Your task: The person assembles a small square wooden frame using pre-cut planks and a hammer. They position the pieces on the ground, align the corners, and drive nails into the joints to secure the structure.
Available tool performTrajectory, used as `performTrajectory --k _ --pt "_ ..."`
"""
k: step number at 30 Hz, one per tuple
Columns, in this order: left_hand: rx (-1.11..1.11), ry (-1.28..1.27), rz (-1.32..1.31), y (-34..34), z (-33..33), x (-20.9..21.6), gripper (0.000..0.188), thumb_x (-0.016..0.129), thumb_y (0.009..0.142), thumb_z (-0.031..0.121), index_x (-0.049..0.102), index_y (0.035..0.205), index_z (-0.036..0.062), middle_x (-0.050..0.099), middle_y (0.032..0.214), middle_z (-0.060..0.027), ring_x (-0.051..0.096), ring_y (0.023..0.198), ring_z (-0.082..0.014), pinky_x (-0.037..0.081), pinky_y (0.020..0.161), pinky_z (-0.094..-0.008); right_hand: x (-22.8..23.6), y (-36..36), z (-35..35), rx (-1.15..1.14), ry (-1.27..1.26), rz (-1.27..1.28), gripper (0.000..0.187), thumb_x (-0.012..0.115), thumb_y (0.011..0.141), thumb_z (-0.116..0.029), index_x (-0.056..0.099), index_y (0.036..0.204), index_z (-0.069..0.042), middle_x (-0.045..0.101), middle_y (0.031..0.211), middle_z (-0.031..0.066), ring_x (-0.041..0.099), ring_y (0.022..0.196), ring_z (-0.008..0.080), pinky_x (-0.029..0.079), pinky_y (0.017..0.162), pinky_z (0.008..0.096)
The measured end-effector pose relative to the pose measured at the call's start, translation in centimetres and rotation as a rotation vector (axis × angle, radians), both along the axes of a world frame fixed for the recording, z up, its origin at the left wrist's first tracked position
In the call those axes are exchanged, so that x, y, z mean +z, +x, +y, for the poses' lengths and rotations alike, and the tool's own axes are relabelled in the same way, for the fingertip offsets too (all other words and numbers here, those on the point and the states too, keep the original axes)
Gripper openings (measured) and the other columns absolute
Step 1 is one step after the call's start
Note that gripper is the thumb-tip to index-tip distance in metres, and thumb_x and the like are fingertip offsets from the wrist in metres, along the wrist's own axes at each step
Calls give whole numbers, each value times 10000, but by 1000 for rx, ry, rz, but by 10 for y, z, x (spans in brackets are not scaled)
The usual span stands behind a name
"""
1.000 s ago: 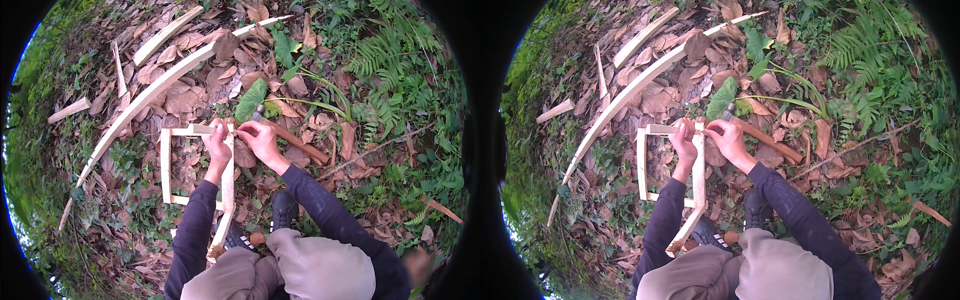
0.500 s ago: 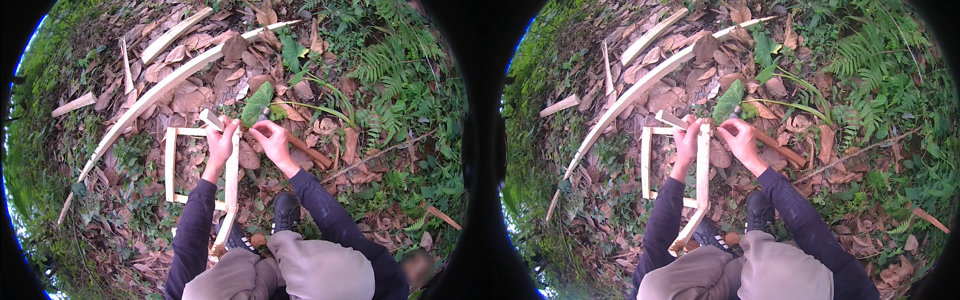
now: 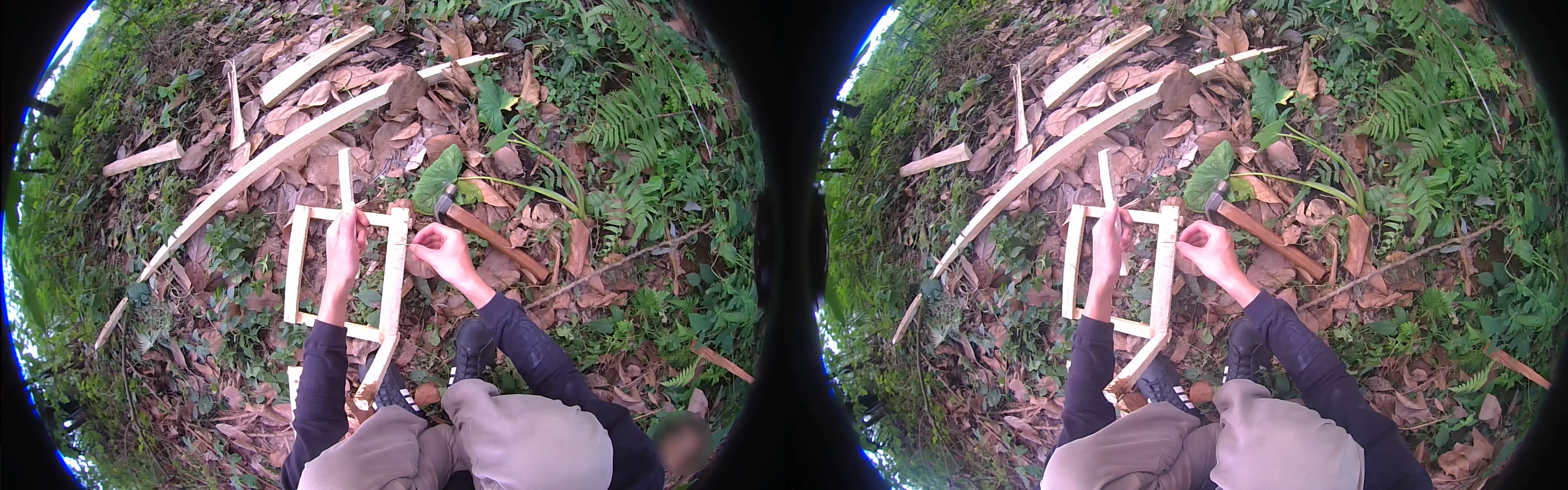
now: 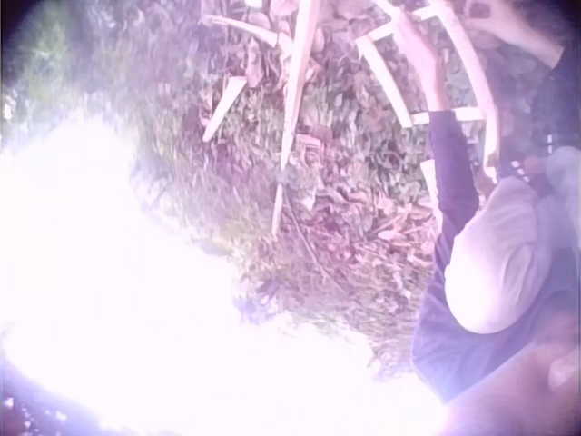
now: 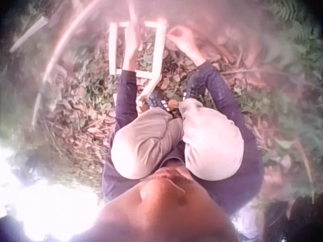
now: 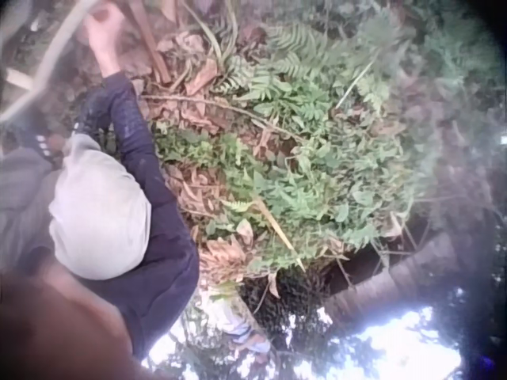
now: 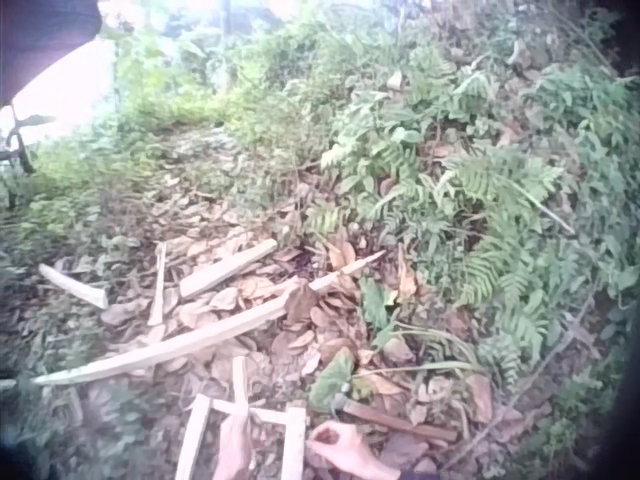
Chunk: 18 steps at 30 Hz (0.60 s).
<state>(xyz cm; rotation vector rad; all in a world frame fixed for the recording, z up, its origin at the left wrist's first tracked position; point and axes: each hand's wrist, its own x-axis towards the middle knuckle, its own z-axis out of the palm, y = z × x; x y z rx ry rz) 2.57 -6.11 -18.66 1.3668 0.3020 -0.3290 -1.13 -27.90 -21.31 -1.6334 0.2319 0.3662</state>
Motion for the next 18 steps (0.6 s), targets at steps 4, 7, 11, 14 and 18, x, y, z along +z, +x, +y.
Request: performTrajectory --k 4,7,11,14,18 --pt "-119 467 -207 -23 -5 8 174 711 911 157 711 994 4 687 824 -63 660 766 -172 528 729 -325 4 5 21 48 8 -11 118 752 834 -13 701 939 8 731 814 78 709 708 126 578 677 261" --pt "-274 652 -298 -36 8 0 201 722 866 145 732 1030 29 681 992 -161 671 934 -336 523 835 -415 6 7 27 54 250 126 108 739 846 18 686 935 46 731 822 108 713 685 156 583 644 275" --pt "-354 640 -335 -41 15 1 174 733 873 165 718 975 25 635 907 -129 644 878 -306 499 795 -396 8 6 24 109 246 134 129 740 854 20 672 960 50 723 846 111 722 744 173 586 689 284" --pt "-427 641 -384 -34 13 0 177 708 894 181 688 960 19 609 904 -144 625 865 -333 490 773 -411 13 8 19 78 283 147 125 751 849 10 677 942 50 730 836 121 723 719 170 585 663 281" --pt "-214 784 -388 10 2 -10 172 685 909 173 673 941 5 609 873 -162 620 834 -354 486 748 -431 24 9 -7 -38 -203 -161 109 752 860 -74 699 927 -6 730 825 67 707 722 127 558 657 264"
